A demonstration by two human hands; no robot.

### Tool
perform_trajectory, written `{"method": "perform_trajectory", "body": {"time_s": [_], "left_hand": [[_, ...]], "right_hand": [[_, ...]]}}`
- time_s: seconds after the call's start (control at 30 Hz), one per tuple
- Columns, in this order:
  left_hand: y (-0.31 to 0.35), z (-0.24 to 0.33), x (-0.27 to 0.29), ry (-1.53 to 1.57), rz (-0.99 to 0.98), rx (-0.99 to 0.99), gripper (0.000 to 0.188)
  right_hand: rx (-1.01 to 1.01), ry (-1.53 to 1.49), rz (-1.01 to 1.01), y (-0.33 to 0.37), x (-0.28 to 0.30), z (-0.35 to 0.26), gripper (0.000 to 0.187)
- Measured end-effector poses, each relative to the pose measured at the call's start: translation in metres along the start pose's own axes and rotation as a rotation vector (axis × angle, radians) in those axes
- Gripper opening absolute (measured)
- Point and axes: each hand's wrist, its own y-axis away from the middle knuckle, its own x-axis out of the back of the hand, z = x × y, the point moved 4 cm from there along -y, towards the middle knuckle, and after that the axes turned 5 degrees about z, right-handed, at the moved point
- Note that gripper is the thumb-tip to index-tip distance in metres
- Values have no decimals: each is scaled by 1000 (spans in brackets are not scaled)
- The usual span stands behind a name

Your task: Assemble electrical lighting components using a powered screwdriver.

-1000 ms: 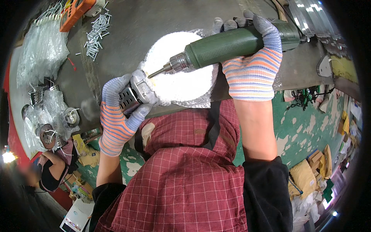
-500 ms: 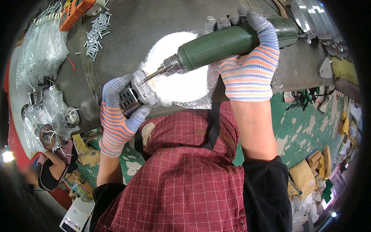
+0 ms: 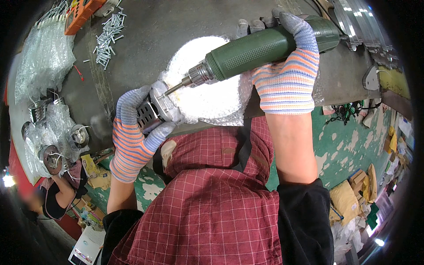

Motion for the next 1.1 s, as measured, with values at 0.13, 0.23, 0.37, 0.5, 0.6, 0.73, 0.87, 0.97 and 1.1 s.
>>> {"method": "perform_trajectory", "body": {"time_s": [0.13,0.23,0.37,0.5,0.6,0.73,0.87,0.97,1.1], "left_hand": [[-3,4,2,12,-5,-16,77],[-2,4,1,31,-6,-9,78],[-3,3,1,12,-10,-34,78],[0,0,0,39,-22,-17,78],[-1,1,1,53,-13,-14,77],[-4,0,0,46,-19,-53,76],[-2,-2,-1,110,-28,-6,76],[1,-4,-3,87,-35,2,75],[-5,0,-3,130,-20,-27,75]], "right_hand": [[-25,-44,-49,-2,2,2,13],[-53,-26,-33,-5,-2,3,13],[31,23,38,-8,5,0,15],[-20,0,-115,-9,9,-2,16],[0,-25,-101,-8,10,0,18],[11,-14,-72,-6,6,2,20],[31,13,-76,0,2,5,19],[37,35,-58,-3,0,7,19],[35,39,11,-3,0,6,17]]}}
